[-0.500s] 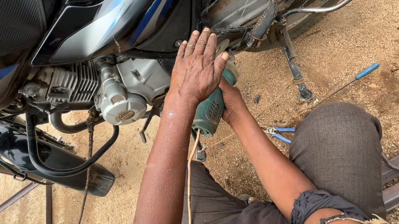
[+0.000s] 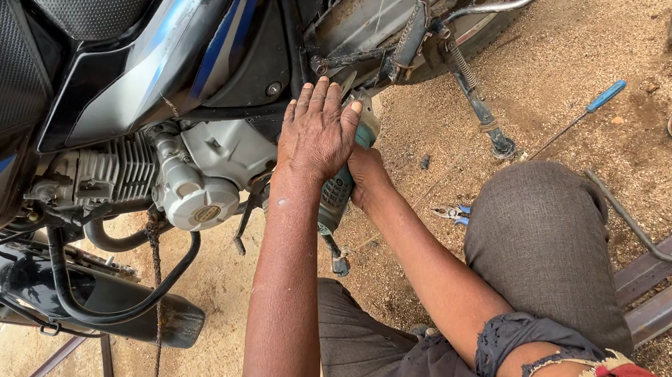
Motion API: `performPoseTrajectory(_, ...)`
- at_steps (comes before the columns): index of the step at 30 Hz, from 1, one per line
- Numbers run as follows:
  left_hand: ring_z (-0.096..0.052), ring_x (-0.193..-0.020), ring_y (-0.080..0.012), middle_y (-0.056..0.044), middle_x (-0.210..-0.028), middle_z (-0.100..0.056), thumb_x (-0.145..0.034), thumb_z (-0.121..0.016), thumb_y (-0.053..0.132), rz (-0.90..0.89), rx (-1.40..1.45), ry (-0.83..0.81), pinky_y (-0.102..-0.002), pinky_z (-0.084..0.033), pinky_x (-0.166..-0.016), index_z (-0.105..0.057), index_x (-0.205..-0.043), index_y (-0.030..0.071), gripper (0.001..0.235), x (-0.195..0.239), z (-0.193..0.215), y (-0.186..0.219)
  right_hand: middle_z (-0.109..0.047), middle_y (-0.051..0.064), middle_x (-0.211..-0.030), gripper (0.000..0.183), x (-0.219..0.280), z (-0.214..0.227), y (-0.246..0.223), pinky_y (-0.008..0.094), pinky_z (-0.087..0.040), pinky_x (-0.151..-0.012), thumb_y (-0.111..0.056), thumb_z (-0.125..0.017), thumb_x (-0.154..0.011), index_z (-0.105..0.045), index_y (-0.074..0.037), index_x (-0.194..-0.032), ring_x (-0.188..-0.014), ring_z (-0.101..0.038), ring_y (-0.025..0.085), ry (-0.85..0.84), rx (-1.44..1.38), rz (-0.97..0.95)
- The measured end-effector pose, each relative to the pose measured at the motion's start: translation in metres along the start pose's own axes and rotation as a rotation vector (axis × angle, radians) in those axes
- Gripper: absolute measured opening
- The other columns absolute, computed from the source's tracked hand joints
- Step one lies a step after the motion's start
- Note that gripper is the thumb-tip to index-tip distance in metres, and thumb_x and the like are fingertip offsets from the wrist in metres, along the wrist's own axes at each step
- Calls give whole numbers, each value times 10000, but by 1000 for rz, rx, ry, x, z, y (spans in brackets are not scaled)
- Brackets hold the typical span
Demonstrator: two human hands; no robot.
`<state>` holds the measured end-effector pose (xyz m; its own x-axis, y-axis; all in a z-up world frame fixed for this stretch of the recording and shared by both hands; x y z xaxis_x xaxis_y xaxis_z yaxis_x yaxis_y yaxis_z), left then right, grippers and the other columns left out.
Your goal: The person welds a section of the motorcycle frame using a handheld welding torch, then uses an angle grinder to smooth the welded area. The work is performed while sitting on the ground next to the motorcycle.
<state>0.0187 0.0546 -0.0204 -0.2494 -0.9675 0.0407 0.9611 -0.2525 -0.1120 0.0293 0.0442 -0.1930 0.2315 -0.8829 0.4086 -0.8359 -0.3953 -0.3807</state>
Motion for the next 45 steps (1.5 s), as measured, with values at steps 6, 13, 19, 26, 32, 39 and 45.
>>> performPoseTrajectory(6,-173,-1560,-300,-106,-1685,-236,-1050,-205,598,56,-13,-62,-490,-141,-1260,-320,-1589,120,730,3,-11,0,-739,154,-1072,566,10,0,-5,380,-652,-747,-350,-741,-899,-592,66,-1253,-899,-763,235,3,-53,-6)
performPoseTrajectory(13,-153,-1570,-307,-118,-1693,-220,-1057,-205,585,105,18,75,-485,-120,-1269,-303,-1602,110,730,8,5,-23,-736,207,-1022,588,23,-4,-15,404,-679,-709,-306,-781,-839,-599,132,-1186,-825,-772,283,-55,27,2)
performPoseTrajectory(19,-169,-1569,-314,-128,-1692,-229,-1062,-198,583,72,21,67,-490,-137,-1270,-310,-1602,100,733,11,1,-22,-739,193,-1043,584,17,-2,-9,383,-682,-715,-354,-769,-867,-582,91,-1195,-870,-781,262,-33,39,-27)
performPoseTrajectory(26,-175,-1566,-309,-126,-1687,-231,-1061,-177,588,66,13,21,-495,-142,-1265,-306,-1601,100,739,7,-10,-18,-742,186,-1072,602,10,-3,-7,370,-669,-726,-386,-762,-894,-600,88,-1227,-894,-776,243,-22,0,-13)
performPoseTrajectory(32,-173,-1564,-300,-110,-1691,-222,-1050,-170,603,102,5,-41,-489,-142,-1267,-288,-1606,129,740,5,-28,-16,-740,175,-1058,577,12,1,-9,371,-666,-719,-371,-769,-882,-624,82,-1209,-880,-770,241,-11,-22,0)
performPoseTrajectory(39,-155,-1560,-298,-105,-1690,-203,-1044,-154,601,169,16,-24,-487,-131,-1260,-271,-1602,131,739,0,-24,-25,-738,200,-992,508,14,-1,-13,381,-671,-646,-275,-770,-867,-618,112,-1160,-761,-766,245,35,-18,-39)
performPoseTrajectory(45,-164,-1576,-306,-121,-1697,-227,-1058,-150,601,197,-1,-18,-484,-144,-1277,-307,-1605,123,743,5,-17,-35,-724,201,-949,460,14,-2,-9,402,-686,-644,-206,-765,-864,-581,119,-1132,-730,-769,265,-13,-31,-56)
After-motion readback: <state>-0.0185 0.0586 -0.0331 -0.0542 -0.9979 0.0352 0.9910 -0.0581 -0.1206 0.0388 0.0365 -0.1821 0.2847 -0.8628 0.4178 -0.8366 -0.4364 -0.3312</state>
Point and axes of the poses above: each hand's wrist, its own x-axis away from the middle knuckle, its own z-axis out of the back of the hand, y = z × x, the point moved 5 cm from there along -x, towards the middle knuckle
